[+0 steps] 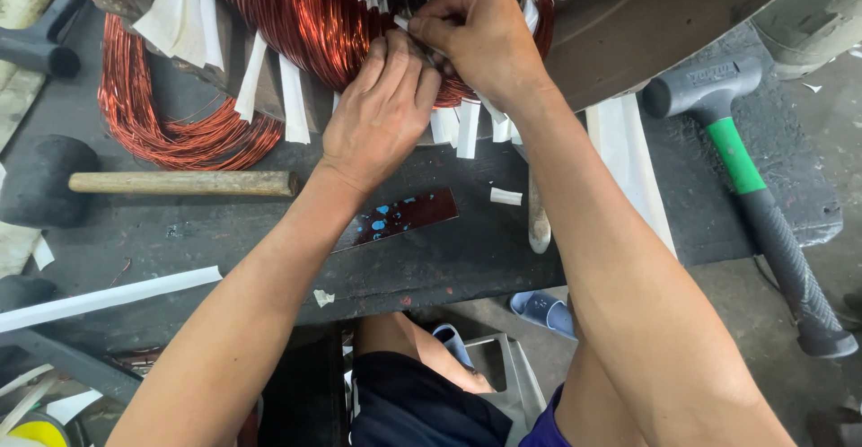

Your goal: Repairing an electric motor by inserting insulation strips and copper windings into the stator slots using a hammer and wedge.

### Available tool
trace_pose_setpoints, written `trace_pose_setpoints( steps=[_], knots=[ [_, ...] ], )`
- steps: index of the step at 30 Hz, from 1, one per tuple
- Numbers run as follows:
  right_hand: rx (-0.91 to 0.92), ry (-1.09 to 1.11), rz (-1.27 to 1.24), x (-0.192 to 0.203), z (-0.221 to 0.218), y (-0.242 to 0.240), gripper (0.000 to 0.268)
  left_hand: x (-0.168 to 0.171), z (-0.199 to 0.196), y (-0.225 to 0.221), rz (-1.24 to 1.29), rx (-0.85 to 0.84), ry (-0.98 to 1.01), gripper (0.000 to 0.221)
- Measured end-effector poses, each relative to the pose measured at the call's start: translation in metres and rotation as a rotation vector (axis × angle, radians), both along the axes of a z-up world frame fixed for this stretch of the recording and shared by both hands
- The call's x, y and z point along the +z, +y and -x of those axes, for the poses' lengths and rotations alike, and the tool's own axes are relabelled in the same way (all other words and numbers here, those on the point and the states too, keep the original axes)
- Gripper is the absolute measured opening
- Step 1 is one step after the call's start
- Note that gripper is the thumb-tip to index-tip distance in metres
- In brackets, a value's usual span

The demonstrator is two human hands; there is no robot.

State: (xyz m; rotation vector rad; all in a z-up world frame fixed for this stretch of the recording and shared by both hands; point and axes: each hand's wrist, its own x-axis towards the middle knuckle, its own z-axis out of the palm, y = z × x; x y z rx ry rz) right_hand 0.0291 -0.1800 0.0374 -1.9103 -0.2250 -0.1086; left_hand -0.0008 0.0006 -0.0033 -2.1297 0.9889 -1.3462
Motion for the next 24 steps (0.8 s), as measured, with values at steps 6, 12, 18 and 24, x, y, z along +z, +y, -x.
trace_pose_setpoints(
  steps=[6, 12, 18, 24],
  knots=[
    [-0.020, -0.053, 0.083, -0.001, -0.002, 0.000, 0.012, -0.002, 0.000, 0.000, 0.003, 0.003, 0.003, 0.019],
    [-0.047, 0.046, 0.006, 0.005, 0.003, -0.001, 0.014, 0.002, 0.002, -0.001, 0.015, -0.018, -0.012, 0.021],
    [-0.046, 0.020, 0.015, 0.006, 0.006, 0.002, 0.017, 0.003, 0.002, -0.002, 0.017, -0.026, -0.027, 0.020],
    [-0.037, 0.044, -0.041, 0.008, 0.004, 0.002, 0.016, 0.000, -0.001, 0.001, 0.011, -0.030, -0.019, 0.018]
  ],
)
